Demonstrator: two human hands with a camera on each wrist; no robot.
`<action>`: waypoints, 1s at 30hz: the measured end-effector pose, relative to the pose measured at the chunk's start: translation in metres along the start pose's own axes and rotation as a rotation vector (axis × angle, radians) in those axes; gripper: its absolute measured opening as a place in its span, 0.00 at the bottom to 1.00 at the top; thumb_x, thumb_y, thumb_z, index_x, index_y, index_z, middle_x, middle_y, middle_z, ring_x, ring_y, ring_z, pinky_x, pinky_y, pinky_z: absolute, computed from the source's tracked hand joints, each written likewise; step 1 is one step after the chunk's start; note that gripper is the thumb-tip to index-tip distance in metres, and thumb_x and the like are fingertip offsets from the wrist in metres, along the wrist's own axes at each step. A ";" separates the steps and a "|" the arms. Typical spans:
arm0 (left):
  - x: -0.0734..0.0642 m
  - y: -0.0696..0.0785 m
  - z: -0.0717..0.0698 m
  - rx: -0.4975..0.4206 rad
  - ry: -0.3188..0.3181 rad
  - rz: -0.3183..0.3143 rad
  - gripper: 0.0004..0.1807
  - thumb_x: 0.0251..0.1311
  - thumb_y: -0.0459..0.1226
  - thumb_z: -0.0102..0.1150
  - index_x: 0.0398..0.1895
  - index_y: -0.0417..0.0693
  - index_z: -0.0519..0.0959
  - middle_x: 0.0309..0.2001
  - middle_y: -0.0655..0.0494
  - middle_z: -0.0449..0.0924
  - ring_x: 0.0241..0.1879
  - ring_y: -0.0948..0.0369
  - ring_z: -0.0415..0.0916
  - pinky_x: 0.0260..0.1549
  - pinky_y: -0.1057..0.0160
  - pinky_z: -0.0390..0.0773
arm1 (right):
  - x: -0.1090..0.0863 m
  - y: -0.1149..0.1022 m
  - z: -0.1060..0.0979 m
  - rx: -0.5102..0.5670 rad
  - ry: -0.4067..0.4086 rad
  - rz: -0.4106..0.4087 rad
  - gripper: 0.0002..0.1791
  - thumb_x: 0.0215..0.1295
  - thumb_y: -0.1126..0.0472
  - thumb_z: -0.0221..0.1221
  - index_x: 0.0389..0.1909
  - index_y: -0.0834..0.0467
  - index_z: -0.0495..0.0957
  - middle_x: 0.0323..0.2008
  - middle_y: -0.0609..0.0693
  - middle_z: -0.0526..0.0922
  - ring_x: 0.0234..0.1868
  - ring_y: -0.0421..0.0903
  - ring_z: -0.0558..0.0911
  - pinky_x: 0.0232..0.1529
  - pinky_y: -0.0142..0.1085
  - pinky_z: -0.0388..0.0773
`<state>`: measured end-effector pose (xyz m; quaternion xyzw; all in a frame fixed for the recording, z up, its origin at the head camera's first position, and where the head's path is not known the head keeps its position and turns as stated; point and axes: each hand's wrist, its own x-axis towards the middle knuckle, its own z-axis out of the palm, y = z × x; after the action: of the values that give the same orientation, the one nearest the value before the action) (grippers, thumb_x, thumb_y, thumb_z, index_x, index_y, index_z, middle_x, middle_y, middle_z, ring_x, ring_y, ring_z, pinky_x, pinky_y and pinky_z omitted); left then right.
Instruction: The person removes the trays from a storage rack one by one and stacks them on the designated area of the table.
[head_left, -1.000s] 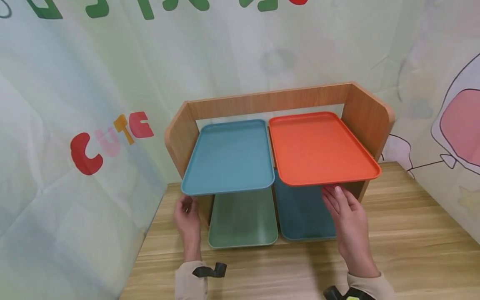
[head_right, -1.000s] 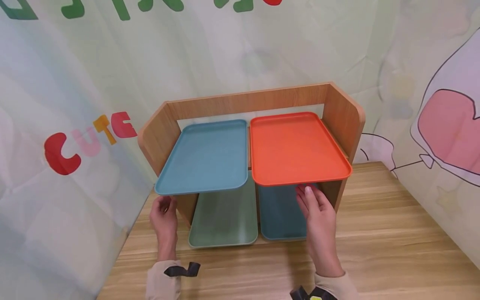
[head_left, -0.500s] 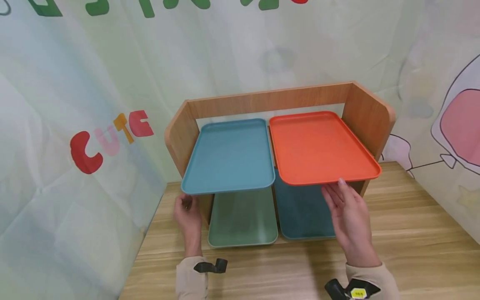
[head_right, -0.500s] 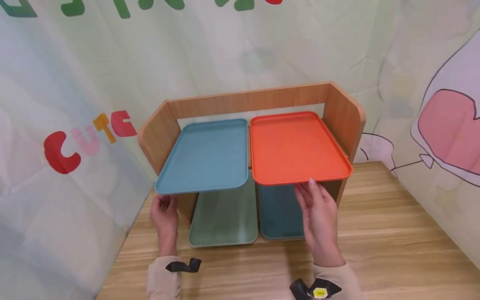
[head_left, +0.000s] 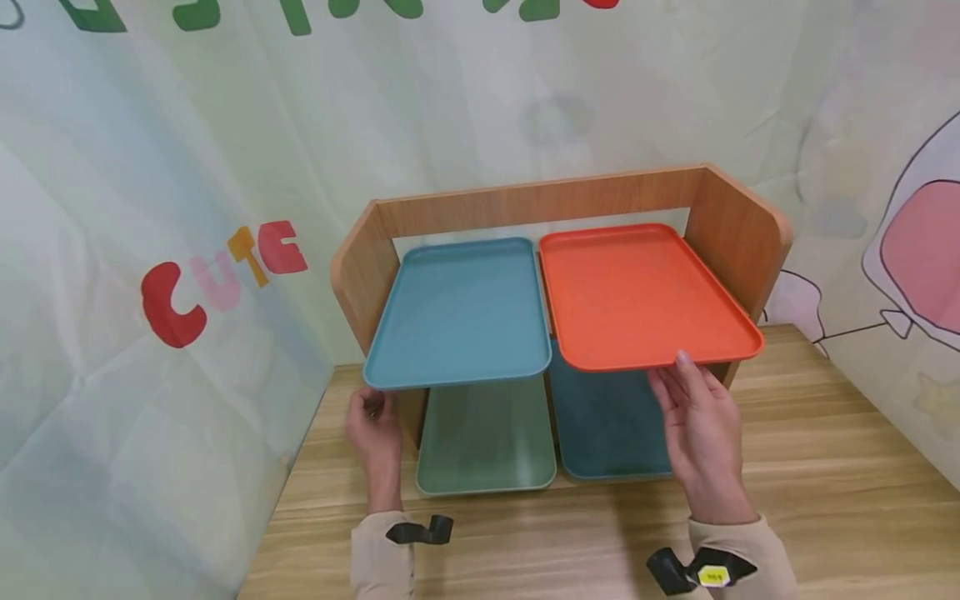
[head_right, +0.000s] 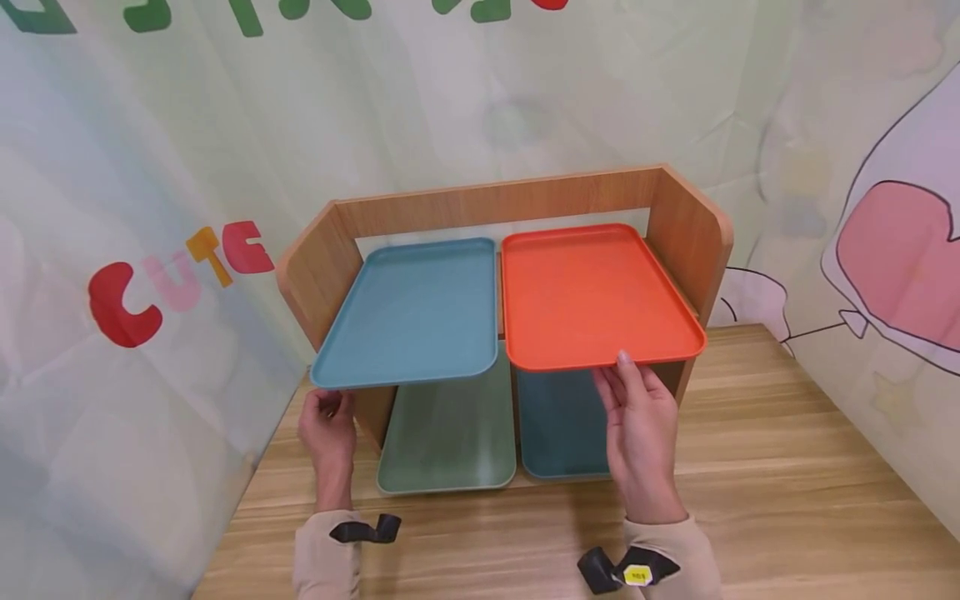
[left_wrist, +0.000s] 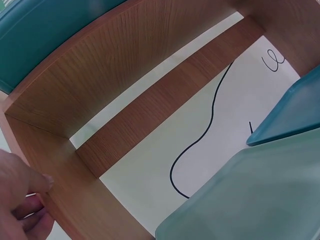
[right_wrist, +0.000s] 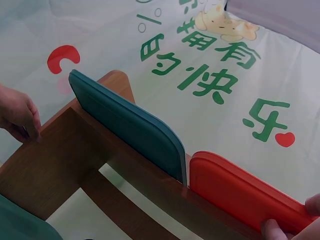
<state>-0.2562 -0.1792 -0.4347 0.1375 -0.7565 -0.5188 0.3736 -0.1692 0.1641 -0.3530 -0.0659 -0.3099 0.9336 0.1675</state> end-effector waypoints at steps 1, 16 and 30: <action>0.000 0.000 0.000 -0.001 -0.001 -0.003 0.05 0.60 0.26 0.58 0.36 0.33 0.74 0.37 0.40 0.80 0.39 0.53 0.77 0.46 0.54 0.81 | 0.000 0.000 0.001 0.017 0.005 -0.002 0.19 0.61 0.63 0.62 0.52 0.64 0.76 0.46 0.53 0.85 0.46 0.45 0.84 0.50 0.35 0.81; 0.002 -0.001 -0.002 0.004 -0.038 -0.029 0.06 0.61 0.28 0.57 0.39 0.35 0.73 0.40 0.40 0.80 0.42 0.49 0.78 0.49 0.51 0.81 | -0.002 0.003 0.001 0.083 0.095 -0.085 0.16 0.57 0.68 0.65 0.45 0.69 0.79 0.42 0.58 0.86 0.43 0.49 0.86 0.46 0.39 0.82; 0.002 -0.001 -0.004 0.012 -0.073 -0.064 0.07 0.63 0.31 0.56 0.41 0.36 0.73 0.42 0.42 0.80 0.44 0.50 0.78 0.51 0.52 0.80 | -0.019 -0.003 -0.004 0.042 0.147 -0.117 0.17 0.57 0.66 0.65 0.46 0.70 0.80 0.41 0.58 0.86 0.42 0.49 0.86 0.46 0.39 0.83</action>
<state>-0.2544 -0.1835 -0.4340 0.1450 -0.7680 -0.5307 0.3280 -0.1502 0.1616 -0.3538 -0.1127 -0.2806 0.9211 0.2454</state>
